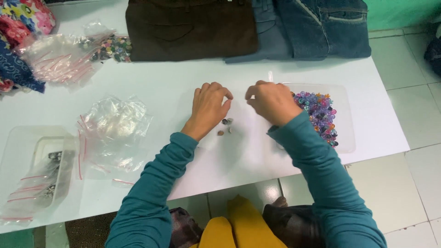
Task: Sorting dark-colored buttons from a container of mixed buttons and placing them into small plastic bags.
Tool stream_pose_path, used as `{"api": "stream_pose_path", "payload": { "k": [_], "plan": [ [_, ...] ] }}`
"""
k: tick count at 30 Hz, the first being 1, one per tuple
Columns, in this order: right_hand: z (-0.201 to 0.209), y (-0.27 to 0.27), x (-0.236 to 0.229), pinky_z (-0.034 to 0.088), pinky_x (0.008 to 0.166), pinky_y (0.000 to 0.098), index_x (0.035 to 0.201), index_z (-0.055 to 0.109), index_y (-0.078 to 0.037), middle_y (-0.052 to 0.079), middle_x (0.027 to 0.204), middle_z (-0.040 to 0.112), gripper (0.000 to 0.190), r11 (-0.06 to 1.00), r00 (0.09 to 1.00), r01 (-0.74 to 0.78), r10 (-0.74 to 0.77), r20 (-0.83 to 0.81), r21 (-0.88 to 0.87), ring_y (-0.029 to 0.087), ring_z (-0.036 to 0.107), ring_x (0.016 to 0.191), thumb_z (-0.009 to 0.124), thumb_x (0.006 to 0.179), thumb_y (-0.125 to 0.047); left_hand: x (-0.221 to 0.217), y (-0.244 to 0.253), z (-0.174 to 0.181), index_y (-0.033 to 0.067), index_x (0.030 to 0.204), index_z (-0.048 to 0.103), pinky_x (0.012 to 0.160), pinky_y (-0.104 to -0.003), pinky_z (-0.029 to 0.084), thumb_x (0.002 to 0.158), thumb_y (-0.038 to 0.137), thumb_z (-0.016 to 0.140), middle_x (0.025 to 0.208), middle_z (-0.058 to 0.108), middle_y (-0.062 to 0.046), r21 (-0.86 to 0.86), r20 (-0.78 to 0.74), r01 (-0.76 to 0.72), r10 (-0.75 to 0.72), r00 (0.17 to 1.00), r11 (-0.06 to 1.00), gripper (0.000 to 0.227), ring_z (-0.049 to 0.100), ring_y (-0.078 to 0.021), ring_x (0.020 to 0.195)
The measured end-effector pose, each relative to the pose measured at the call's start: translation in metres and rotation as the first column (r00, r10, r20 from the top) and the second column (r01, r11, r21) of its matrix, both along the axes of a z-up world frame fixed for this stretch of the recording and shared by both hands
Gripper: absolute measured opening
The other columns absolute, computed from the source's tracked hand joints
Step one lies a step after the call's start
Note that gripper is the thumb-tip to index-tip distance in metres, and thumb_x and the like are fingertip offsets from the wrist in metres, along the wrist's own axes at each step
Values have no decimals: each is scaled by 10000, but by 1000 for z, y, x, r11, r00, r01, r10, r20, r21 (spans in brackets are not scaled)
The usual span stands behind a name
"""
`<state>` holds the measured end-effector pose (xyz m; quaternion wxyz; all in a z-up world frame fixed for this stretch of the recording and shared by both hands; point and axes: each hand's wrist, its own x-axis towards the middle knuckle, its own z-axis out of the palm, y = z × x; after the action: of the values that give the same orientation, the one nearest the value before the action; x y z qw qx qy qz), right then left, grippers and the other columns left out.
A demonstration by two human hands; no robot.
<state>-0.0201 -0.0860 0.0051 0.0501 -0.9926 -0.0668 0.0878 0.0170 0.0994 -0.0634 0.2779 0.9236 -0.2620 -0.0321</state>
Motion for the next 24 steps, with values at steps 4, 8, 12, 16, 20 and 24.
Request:
{"api": "stream_pose_path", "payload": {
  "k": [4,8,12,16,20,24],
  "plan": [
    [42,-47,-31,579,814,488,1032,805,-84,165,962,780,157,996,995,84,-84,-44,-3,393,738,865,714,909,-119,-18,-28,22,124,1029,737,887,-441,435,937,156,677,1055,667,-116,-146,46,112,-107,993,983,114,609,-300,1050],
    [33,-91,-56,615,843,473,1061,817,-158,106,948,807,171,962,941,196,-239,-239,-192,331,769,902,720,926,-198,-39,-70,17,153,998,717,853,-423,444,917,219,708,1055,646,-82,-205,157,294,-265,951,934,105,607,-291,1037],
    [-1,-115,-68,616,843,478,1020,819,-226,71,946,804,162,938,917,161,-257,-305,-307,297,771,917,709,901,-213,-54,-111,-2,151,957,711,845,-404,446,925,245,701,1065,637,-73,-173,236,396,-352,906,902,100,603,-260,1029],
    [-40,-126,-68,610,800,484,944,823,-224,63,889,794,161,930,905,141,-260,-336,-340,296,766,892,678,873,-217,-59,-132,-6,150,950,733,837,-381,439,926,247,696,1057,650,-72,-116,213,414,-385,898,903,106,606,-232,1016],
    [-47,-133,-71,619,758,449,978,812,-245,30,833,776,156,943,933,69,-177,-314,-326,252,759,812,694,876,-256,-61,-138,-10,150,955,749,829,-378,435,920,247,706,1057,649,-68,-68,209,402,-381,901,913,111,603,-223,1017],
    [-13,-132,-68,622,797,501,1028,814,-234,86,883,789,175,981,947,111,-152,-281,-158,323,758,856,680,927,-285,-62,-139,-3,152,1013,759,838,-377,433,926,276,716,1082,655,-79,-27,187,396,-385,904,918,158,603,-229,1045]
  ]
}}
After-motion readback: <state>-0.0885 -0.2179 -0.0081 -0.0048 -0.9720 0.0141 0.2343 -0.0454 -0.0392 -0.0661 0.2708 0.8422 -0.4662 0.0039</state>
